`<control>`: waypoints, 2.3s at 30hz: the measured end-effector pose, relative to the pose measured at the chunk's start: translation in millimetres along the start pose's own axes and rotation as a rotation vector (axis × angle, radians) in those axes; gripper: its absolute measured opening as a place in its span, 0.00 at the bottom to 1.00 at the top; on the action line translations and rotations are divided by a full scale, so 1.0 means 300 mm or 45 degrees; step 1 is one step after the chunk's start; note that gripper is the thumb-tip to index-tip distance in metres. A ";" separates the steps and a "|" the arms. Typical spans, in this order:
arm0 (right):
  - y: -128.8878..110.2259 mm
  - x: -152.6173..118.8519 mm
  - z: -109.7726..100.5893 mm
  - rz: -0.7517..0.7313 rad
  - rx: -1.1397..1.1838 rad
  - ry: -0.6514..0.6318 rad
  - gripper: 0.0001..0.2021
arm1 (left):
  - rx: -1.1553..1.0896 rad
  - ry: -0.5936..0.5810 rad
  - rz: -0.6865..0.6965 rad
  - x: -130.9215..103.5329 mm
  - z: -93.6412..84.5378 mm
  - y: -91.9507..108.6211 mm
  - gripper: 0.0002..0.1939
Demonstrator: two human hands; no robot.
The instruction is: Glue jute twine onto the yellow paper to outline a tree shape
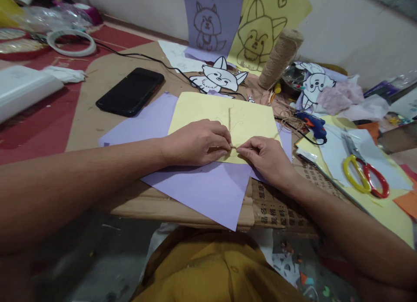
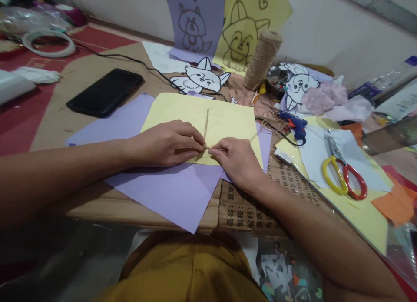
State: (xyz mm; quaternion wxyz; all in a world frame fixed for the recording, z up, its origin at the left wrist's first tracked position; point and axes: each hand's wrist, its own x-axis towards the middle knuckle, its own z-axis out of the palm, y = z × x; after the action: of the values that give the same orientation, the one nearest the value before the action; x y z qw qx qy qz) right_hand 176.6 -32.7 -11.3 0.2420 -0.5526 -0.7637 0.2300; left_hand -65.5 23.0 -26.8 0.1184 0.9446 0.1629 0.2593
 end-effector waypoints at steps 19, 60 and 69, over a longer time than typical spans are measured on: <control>-0.028 -0.052 -0.021 -0.049 -0.108 -0.148 0.09 | 0.257 -0.119 0.110 0.008 -0.011 0.007 0.14; -0.024 -0.101 0.012 -0.742 -0.962 0.009 0.11 | 0.054 -0.026 0.087 0.010 -0.009 -0.011 0.14; -0.022 -0.088 -0.009 -0.641 -0.828 -0.056 0.14 | 0.103 -0.220 0.117 0.020 -0.011 0.009 0.14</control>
State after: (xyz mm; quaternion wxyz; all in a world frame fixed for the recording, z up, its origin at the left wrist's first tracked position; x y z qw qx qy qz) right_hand 180.6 -59.5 -8.1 0.0871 -0.3909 -0.9130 -0.0779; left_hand -61.9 23.3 -20.4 0.0816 0.9739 0.1191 0.1753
